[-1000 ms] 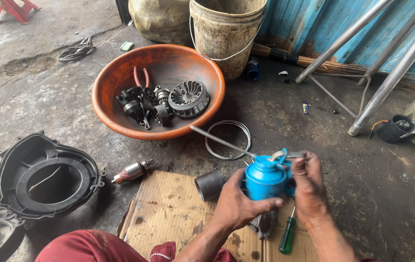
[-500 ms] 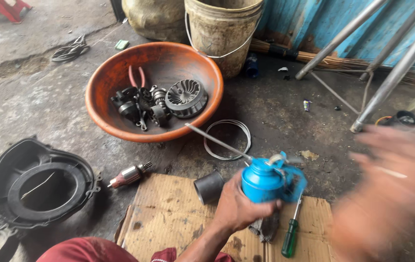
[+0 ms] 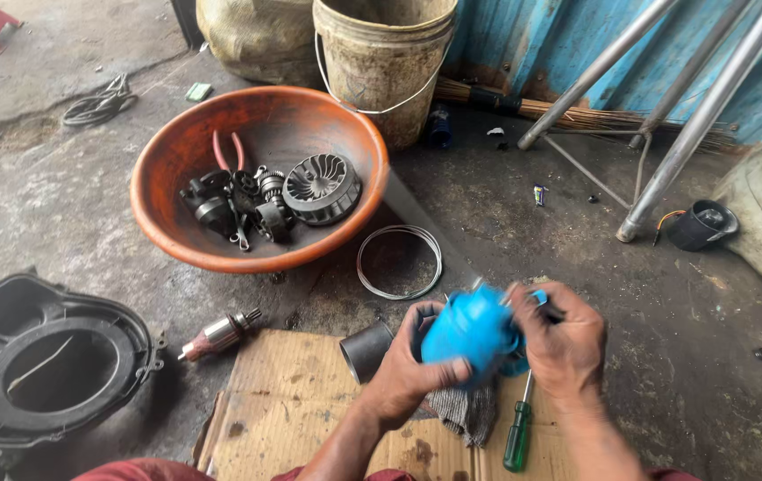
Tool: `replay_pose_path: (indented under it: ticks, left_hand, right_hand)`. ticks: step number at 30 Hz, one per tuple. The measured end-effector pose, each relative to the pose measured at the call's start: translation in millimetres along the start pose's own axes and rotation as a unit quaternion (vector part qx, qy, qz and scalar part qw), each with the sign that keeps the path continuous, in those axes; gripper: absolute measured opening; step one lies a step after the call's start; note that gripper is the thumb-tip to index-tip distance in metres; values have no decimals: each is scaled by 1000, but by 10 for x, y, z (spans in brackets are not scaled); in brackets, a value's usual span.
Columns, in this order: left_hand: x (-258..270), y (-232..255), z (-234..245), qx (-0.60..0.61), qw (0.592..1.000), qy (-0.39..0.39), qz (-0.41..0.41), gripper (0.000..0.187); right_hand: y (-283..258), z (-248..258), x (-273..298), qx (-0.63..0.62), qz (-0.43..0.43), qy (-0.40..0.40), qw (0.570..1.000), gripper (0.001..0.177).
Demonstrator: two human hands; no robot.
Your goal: The person sits on the floor and cleans a cylindrical mechanical part using a screwdriver to scrape residue and a cloth to wipe the surface. They also use a blue oil can to apply lubricant to the part.
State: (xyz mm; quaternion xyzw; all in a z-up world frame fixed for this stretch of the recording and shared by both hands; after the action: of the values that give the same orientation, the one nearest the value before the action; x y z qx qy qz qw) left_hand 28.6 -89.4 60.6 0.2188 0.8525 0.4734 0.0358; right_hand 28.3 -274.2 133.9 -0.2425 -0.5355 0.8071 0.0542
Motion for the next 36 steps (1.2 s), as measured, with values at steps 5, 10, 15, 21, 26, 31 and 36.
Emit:
replay_pose_path:
  ticks: [5,10,15,21,26,31,36]
  left_hand:
    - [13,-237,33,130,983,118,-50,74]
    - [97,-390,-282,327,920,-179,122,98]
    - [170,-447,-299,279,928,-141,201,98]
    - [40,-114,3,37,999,12,12,100]
    - [33,214,16,-327,935,2,-140,102]
    - [21,294,67,-425,898,44,-104,103]
    - [46,509,116,-478,867,72,-123,101]
  right_hand:
    - [-75,1,236,53,-48,186,980,38]
    - [-412,-44,202,25,79,85,993,32]
    - [-266,130,144,-37,54,126,990,32]
    - [-158,107,97,-5,14,132,991,32]
    - [-260,91,101,126,-4,82,989,30]
    - [-512,26,257,115,106,115,981,35]
    - [-394,-39,311,111,51,103,987,34]
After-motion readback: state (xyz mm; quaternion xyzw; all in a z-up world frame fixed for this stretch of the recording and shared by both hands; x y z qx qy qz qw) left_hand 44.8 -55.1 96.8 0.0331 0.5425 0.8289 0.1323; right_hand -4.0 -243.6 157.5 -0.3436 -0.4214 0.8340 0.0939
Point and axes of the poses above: each hand's wrist, its own x-axis away from the middle knuckle, its own z-axis out of the back of the hand, y = z × x, the point moved 9 cm from there along -x, towards the middle knuckle, and after that the axes turned 6 degrees about y, right-handed, at the moved point
